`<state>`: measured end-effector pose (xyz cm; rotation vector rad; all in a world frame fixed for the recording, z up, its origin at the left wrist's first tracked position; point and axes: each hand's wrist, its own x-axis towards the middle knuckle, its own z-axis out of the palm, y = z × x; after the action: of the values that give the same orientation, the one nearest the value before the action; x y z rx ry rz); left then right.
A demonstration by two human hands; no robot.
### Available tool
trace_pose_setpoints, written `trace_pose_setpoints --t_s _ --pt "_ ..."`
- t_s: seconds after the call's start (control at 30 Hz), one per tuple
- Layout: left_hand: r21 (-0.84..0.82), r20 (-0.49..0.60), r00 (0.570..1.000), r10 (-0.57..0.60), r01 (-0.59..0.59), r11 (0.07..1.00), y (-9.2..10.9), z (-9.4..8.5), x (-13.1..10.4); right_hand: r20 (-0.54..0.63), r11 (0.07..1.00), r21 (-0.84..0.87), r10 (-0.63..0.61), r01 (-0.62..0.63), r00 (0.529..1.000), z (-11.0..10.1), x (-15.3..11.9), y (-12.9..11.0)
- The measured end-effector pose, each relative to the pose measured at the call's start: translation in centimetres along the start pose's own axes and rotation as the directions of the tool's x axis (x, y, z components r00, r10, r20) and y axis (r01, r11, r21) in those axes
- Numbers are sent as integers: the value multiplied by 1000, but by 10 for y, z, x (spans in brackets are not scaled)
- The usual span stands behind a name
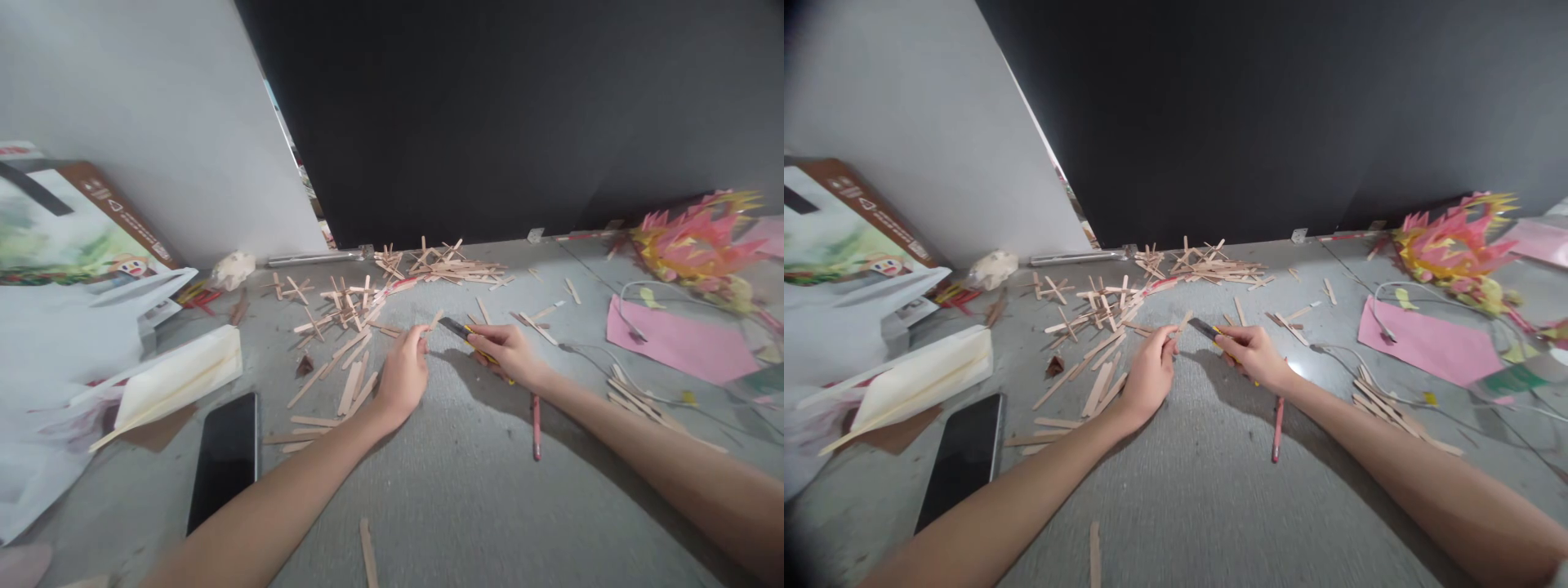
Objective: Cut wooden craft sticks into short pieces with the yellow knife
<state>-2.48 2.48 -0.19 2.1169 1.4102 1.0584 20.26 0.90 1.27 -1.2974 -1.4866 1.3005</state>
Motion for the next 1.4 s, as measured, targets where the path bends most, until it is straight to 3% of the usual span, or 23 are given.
trace_pose_setpoints --t_s 0.13,0.37,0.53,0.63,0.87,0.97,1.1,1.4 --pt "-78 -12 998 -65 64 995 2 0 1 14 997 -45 -64 65 998 0 0 -2" --pt "-189 27 997 -67 71 979 9 -3 2 52 975 -140 -167 173 985 7 -5 -6" --pt "-395 56 988 -141 151 906 13 -3 1 -86 979 -26 -204 203 975 11 -10 -4" --pt "-537 144 983 -116 176 825 17 0 -4 -161 979 31 -193 201 968 12 -13 -5" --pt "-579 346 938 27 191 793 17 4 -10 -218 941 -132 -334 312 917 12 -12 -6" --pt "-576 399 914 68 193 795 18 4 -12 -239 952 -133 -301 276 923 12 -13 -8" --pt "-577 479 874 81 244 780 23 2 -14 -143 979 -49 -201 196 969 11 -15 -9" --pt "-659 513 858 17 381 649 31 0 -13 -175 988 84 -116 132 978 11 -10 -4"
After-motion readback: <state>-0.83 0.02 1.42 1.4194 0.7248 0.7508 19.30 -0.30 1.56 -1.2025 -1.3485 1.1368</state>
